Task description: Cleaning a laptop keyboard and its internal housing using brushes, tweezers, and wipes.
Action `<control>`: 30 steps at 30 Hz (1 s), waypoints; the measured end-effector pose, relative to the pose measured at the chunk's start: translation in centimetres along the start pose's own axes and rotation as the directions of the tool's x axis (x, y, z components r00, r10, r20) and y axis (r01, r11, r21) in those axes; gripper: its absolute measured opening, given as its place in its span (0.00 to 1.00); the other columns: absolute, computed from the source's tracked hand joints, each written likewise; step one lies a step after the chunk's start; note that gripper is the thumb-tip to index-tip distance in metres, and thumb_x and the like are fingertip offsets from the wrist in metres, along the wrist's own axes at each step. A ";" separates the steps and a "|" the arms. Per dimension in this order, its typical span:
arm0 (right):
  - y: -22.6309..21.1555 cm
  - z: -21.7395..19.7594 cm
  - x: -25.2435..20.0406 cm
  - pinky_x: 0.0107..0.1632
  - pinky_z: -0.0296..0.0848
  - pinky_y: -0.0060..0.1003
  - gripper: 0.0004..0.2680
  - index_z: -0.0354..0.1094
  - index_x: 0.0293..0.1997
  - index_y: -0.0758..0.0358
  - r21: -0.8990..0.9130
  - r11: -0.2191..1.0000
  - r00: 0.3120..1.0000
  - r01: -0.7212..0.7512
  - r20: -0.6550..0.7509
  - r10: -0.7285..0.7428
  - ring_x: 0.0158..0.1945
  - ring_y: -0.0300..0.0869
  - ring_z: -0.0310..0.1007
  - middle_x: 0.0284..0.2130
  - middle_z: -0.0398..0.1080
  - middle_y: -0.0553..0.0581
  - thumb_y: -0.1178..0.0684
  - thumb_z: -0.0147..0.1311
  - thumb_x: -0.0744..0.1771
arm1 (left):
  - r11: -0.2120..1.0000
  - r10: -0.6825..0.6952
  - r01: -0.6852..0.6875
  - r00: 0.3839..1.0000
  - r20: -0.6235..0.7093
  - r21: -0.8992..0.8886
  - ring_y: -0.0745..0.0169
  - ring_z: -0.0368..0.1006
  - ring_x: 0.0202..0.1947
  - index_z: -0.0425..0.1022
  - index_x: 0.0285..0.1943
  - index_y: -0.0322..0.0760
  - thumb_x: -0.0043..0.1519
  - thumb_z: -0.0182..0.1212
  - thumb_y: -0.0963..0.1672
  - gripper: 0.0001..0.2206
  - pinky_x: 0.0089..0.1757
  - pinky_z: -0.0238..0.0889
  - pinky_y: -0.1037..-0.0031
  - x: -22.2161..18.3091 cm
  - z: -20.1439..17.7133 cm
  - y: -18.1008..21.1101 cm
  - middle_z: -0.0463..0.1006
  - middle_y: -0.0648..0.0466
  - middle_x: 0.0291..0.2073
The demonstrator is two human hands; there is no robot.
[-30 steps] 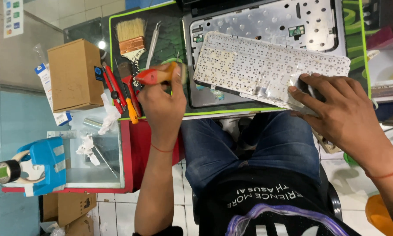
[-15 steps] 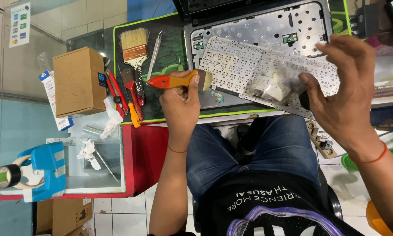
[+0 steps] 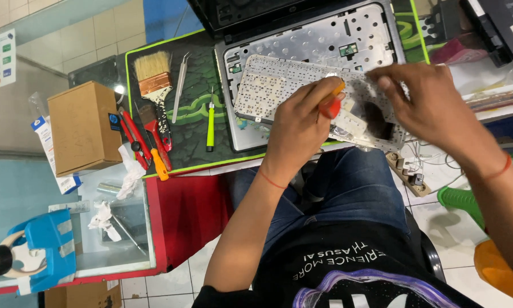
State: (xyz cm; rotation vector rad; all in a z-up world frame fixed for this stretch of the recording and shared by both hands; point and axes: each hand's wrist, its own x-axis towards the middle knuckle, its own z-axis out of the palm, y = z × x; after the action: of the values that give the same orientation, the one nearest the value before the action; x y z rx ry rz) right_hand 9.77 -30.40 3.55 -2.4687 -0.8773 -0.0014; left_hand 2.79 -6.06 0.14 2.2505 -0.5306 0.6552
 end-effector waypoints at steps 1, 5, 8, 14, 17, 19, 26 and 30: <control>0.8 -0.9 1.6 0.55 0.87 0.56 0.10 0.77 0.66 0.75 0.040 0.999 0.999 -0.003 0.039 0.002 0.48 0.62 0.86 0.57 0.82 0.77 0.58 0.52 0.79 | 0.999 -0.048 0.049 0.995 0.084 -0.005 0.45 0.84 0.52 0.71 0.64 0.40 0.70 0.61 0.32 0.17 0.47 0.81 0.60 0.6 0.7 0.5 0.84 0.49 0.54; 5.2 -0.3 7.7 0.59 0.71 0.63 0.17 0.79 0.65 0.66 -0.010 0.988 0.980 0.152 0.131 -0.150 0.63 0.65 0.74 0.56 0.80 0.71 0.41 0.60 0.75 | 0.989 0.018 -0.041 0.988 0.155 0.142 0.39 0.80 0.60 0.72 0.59 0.34 0.68 0.61 0.32 0.14 0.58 0.78 0.54 1.2 1.5 3.1 0.82 0.42 0.53; 3.4 -0.2 10.9 0.60 0.78 0.45 0.21 0.81 0.63 0.50 0.061 0.989 0.895 -0.133 0.436 0.093 0.55 0.47 0.84 0.50 0.84 0.58 0.38 0.74 0.64 | 0.935 0.078 -0.115 0.989 0.124 0.336 0.31 0.82 0.59 0.73 0.56 0.34 0.74 0.63 0.37 0.06 0.60 0.80 0.50 0.0 3.6 3.8 0.83 0.33 0.57; 3.0 0.2 12.1 0.47 0.70 0.43 0.21 0.80 0.59 0.51 -0.004 0.974 0.851 -0.225 0.486 0.198 0.39 0.44 0.76 0.34 0.79 0.51 0.39 0.79 0.63 | 0.945 0.188 -0.094 0.940 0.286 -0.313 0.36 0.83 0.68 0.71 0.70 0.28 0.68 0.66 0.32 0.20 0.76 0.74 0.57 -3.3 4.3 9.8 0.82 0.36 0.66; 3.4 0.8 11.8 0.46 0.68 0.42 0.22 0.80 0.57 0.50 0.006 0.969 0.840 -0.247 0.499 0.211 0.38 0.43 0.74 0.32 0.77 0.50 0.37 0.80 0.62 | 0.980 0.186 -0.176 0.977 0.104 -0.093 0.26 0.81 0.69 0.69 0.70 0.20 0.71 0.57 0.29 0.18 0.74 0.75 0.50 -1.0 4.8 7.0 0.80 0.27 0.65; 3.6 0.9 12.3 0.43 0.72 0.40 0.15 0.82 0.52 0.50 0.001 0.984 0.882 -0.180 0.443 0.161 0.36 0.40 0.74 0.32 0.80 0.49 0.43 0.81 0.64 | 0.961 0.092 -0.101 0.995 0.047 0.256 0.34 0.84 0.61 0.74 0.63 0.29 0.77 0.60 0.39 0.09 0.63 0.82 0.55 0.6 6.7 3.3 0.84 0.34 0.58; 2.4 0.1 12.5 0.48 0.68 0.43 0.19 0.82 0.53 0.49 -0.042 0.974 0.852 -0.221 0.478 0.214 0.38 0.43 0.74 0.31 0.78 0.49 0.39 0.82 0.62 | 0.927 0.188 -0.043 0.913 0.363 -0.373 0.43 0.86 0.66 0.66 0.73 0.44 0.69 0.58 0.33 0.23 0.64 0.83 0.52 -4.1 6.5 11.9 0.80 0.53 0.70; 1.6 -0.2 10.9 0.49 0.77 0.49 0.18 0.83 0.57 0.49 -0.152 0.977 0.877 -0.147 0.437 0.200 0.46 0.49 0.83 0.40 0.85 0.51 0.36 0.74 0.65 | 0.933 0.065 0.027 0.968 0.242 -0.360 0.46 0.76 0.43 0.72 0.44 0.26 0.76 0.57 0.37 0.06 0.53 0.75 0.58 -3.8 -1.7 11.3 0.74 0.45 0.44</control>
State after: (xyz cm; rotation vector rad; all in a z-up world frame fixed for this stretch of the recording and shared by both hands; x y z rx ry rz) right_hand 19.38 -25.14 4.76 -2.6973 -0.8479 0.6263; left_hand -6.84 -11.52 4.89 1.9859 -0.7334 0.2527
